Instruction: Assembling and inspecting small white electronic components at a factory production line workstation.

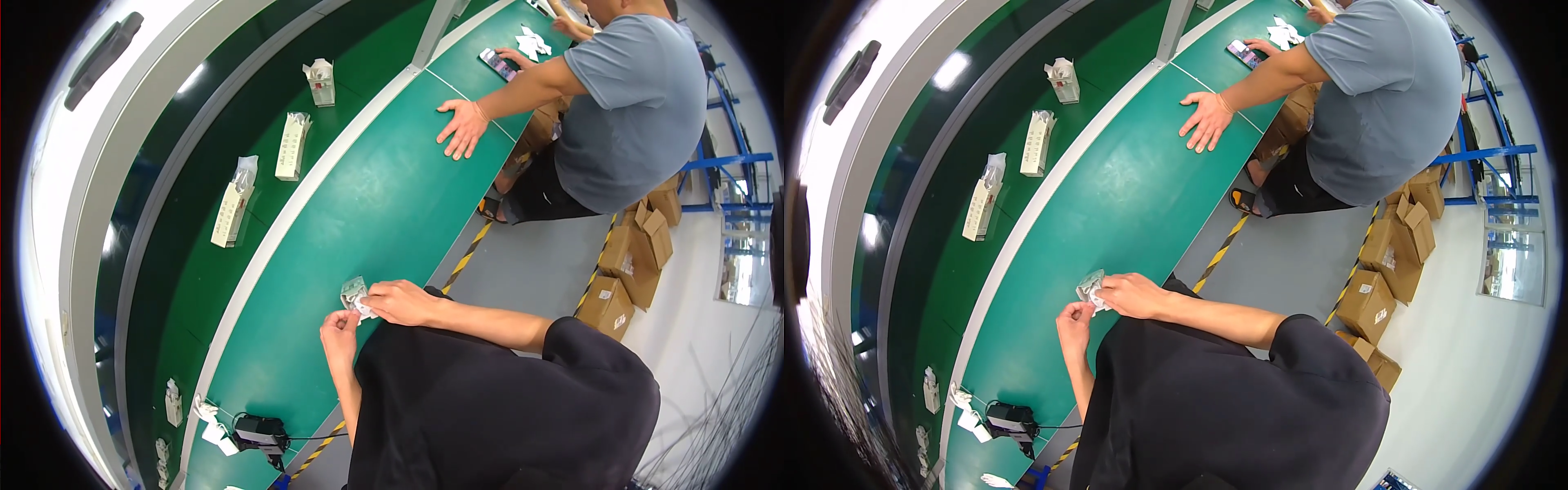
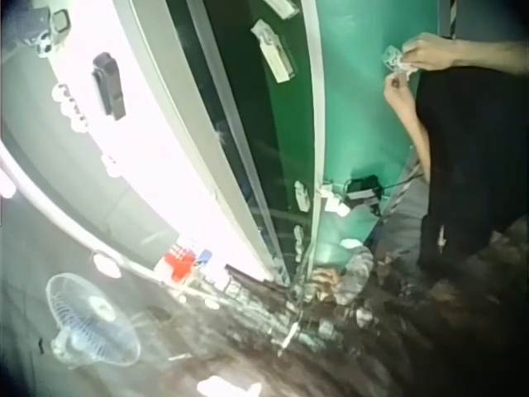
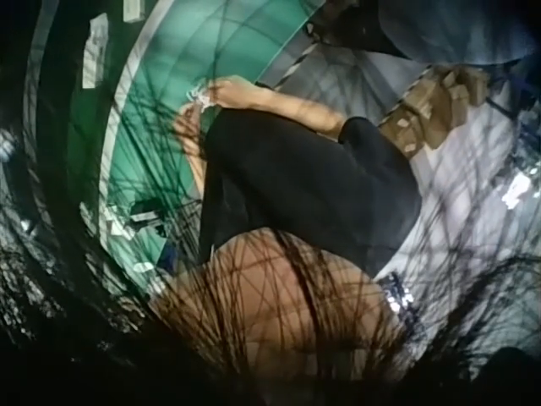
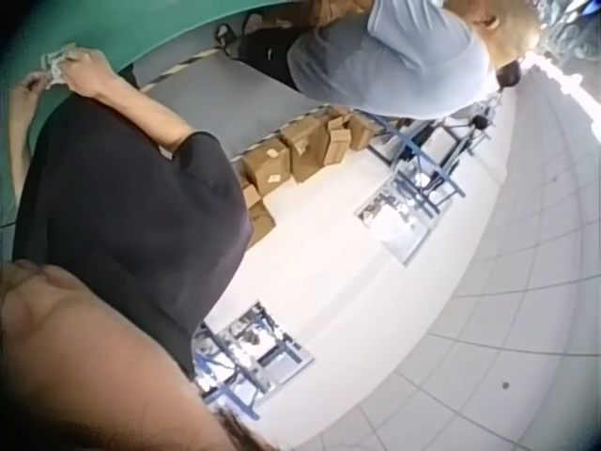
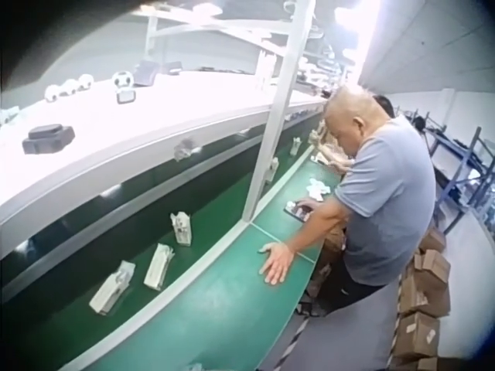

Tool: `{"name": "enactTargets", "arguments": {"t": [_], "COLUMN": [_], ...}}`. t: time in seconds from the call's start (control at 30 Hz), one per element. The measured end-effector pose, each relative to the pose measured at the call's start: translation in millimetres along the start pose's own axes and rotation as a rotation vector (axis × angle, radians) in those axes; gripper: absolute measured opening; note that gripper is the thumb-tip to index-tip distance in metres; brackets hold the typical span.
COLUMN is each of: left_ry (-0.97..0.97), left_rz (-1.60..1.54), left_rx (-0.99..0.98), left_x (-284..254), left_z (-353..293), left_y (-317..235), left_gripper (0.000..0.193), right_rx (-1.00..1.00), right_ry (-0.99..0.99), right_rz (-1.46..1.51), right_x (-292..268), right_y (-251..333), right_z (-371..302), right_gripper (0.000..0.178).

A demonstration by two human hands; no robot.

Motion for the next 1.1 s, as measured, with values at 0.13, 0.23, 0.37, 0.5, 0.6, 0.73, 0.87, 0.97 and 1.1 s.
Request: {"name": "enactTargets", "arguments": {"t": [0.13, 0.23, 0.37, 0.5, 0.6, 0.73, 0.87, 0.97, 1.1], "left_ry": [-0.245, -0.175, -0.092, -0.097, -0.115, -0.086, -0.141, -0.127, -0.105], "left_rz": [0.154, 0.201, 0.25, 0.135, 0.191, 0.02, 0.131, 0.12, 0.025], "left_rx": [0.179, 0.223, 0.129, 0.129, 0.126, 0.141, 0.117, 0.094, 0.109], "left_x": [-18, -15, -20, -25, -31, -40, -46, -52, -57], "left_z": [-2, -3, -1, 2, 3, 13, 6, 5, 7], "left_y": [-17, -29, -18, -14, -15, 16, 0, 8, 24], "left_gripper": [0.026, 0.036, 0.034, 0.034, 0.038, 0.035, 0.03, 0.03, 0.031], "right_rx": [-0.08, -0.157, -0.128, 0.111, 0.158, 0.137, 0.043, 0.09, 0.078], "right_ry": [-0.008, -0.01, 0.152, 0.438, 0.416, 0.481, 0.368, 0.378, 0.372], "right_rz": [-0.098, -0.157, -0.164, -0.22, -0.379, -0.25, -0.367, -0.282, -0.336], "right_x": [15, 26, 35, 59, 83, 81, 59, 71, 84], "right_y": [6, 16, 37, 40, 46, 56, 75, 66, 69], "right_z": [-2, -6, -2, -6, -9, -4, -3, -3, 2], "right_gripper": [0.018, 0.018, 0.023, 0.037, 0.049, 0.051, 0.051, 0.045, 0.037]}}
Point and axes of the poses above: each hand's wrist, its own z-axis towards the middle knuckle, its own x-axis out of the palm, y = z × x, the point moved 9 cm from there along z, towards the middle knuckle, and after that the axes turned 4 degrees about z, right-handed, at the moved point
